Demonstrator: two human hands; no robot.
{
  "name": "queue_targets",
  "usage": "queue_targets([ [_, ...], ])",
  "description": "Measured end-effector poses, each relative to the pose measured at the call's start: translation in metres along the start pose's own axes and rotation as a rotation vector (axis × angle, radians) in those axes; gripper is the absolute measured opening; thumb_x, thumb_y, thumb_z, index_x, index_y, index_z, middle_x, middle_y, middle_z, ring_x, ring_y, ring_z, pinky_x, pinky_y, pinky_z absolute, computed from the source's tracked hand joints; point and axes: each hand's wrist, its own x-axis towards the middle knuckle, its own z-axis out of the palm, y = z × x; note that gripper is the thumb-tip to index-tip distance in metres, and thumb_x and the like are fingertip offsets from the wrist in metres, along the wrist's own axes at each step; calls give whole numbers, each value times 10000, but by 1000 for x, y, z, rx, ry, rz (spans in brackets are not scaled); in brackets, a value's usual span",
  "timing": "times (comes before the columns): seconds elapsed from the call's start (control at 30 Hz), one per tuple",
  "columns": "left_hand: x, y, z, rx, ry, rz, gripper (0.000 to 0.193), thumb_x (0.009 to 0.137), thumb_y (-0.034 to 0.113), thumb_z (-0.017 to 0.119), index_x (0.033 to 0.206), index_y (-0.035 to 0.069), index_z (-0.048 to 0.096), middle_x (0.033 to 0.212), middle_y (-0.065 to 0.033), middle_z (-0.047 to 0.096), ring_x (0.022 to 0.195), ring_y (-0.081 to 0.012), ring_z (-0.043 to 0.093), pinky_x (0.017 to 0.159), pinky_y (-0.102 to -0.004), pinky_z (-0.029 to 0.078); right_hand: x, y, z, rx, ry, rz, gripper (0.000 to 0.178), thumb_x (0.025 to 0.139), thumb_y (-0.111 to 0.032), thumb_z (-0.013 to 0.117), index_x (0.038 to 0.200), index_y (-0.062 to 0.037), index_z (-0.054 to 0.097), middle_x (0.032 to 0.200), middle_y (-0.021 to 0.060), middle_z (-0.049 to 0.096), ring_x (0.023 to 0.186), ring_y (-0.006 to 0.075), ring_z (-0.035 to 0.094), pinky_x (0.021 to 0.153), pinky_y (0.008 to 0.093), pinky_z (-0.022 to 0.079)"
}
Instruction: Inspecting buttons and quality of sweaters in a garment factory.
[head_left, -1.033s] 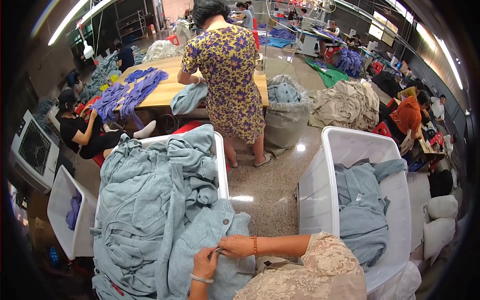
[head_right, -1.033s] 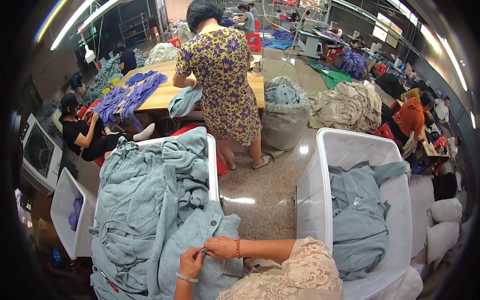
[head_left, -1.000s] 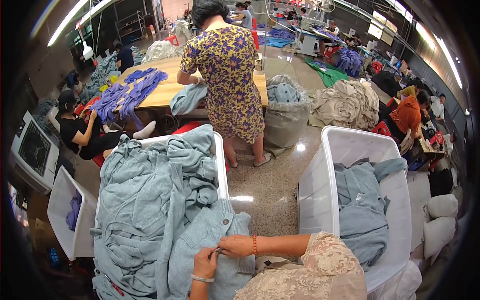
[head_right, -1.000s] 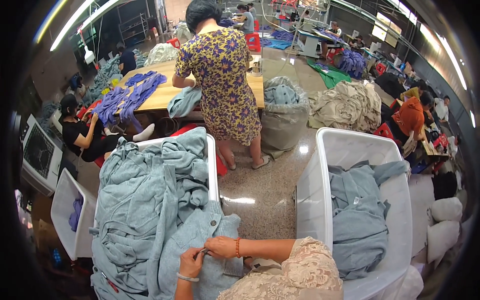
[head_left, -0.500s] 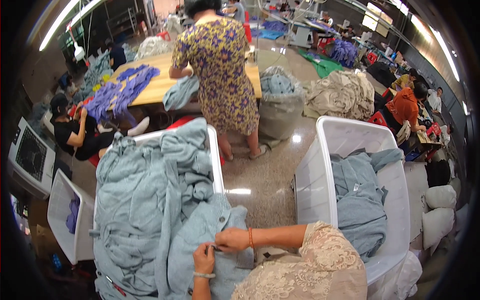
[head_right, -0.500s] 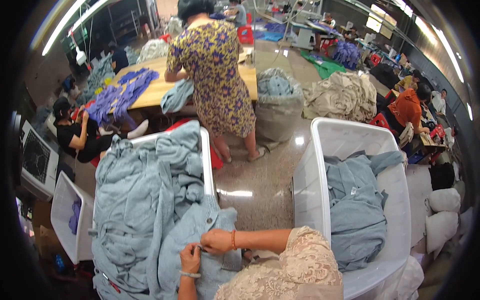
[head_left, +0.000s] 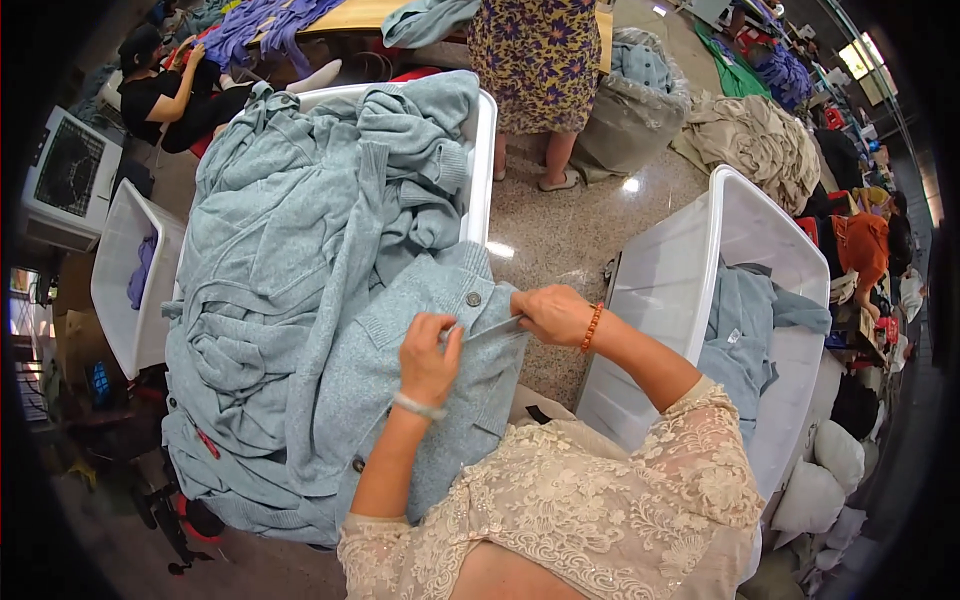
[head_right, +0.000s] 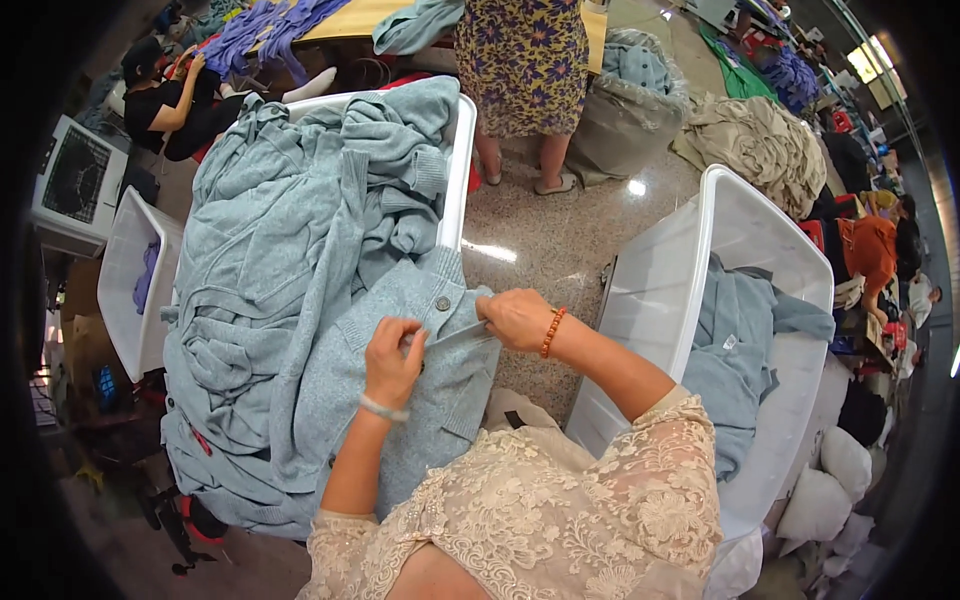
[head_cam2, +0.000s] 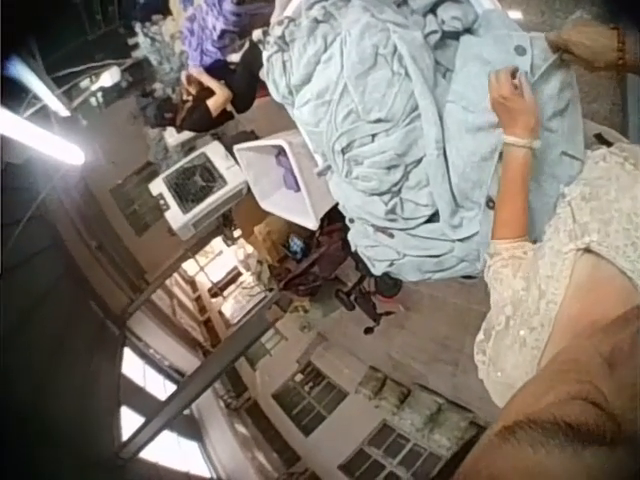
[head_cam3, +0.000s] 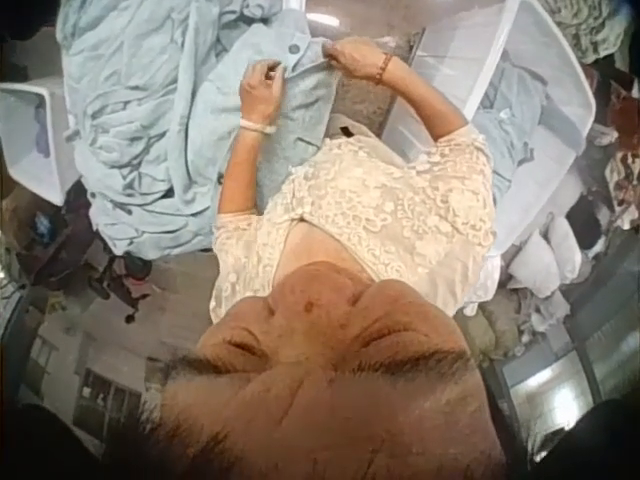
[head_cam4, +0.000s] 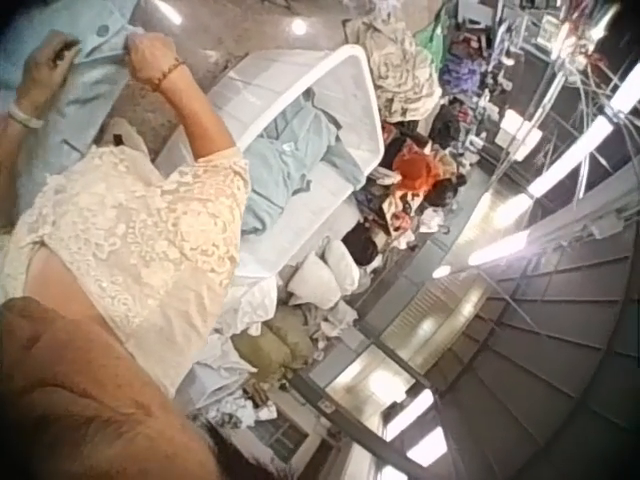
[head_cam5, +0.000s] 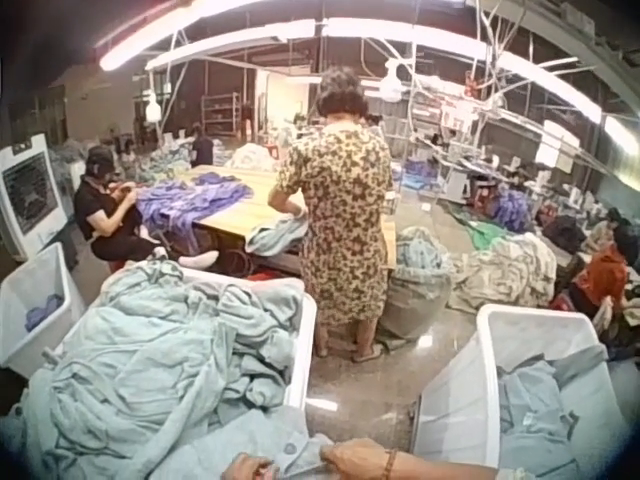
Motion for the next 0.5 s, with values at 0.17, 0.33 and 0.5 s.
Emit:
queue_targets([
  [0.17,39,-3,47,185,-131,-53,180,798,85,611,970,32,598,920,-175,576,875,-361,569,775,-427,472,5,4,5,42,114,-88,100,835,-115,568,865,-21,584,871,180,586,803,379,601,703,457,482],
  [0.33,34,-5,58,288,-152,-115,173,783,61,578,953,38,554,1006,-196,490,916,-377,550,783,-448,485,9,0,7,88,206,-150,101,809,-70,594,897,-36,629,856,146,579,770,361,599,673,424,487],
  [0.5,40,-8,55,338,-209,-212,202,755,31,594,948,-2,544,1028,-243,503,902,-409,574,764,-452,506,14,-9,7,69,250,-199,83,796,-122,624,849,-61,606,813,123,579,740,342,600,636,435,478],
])
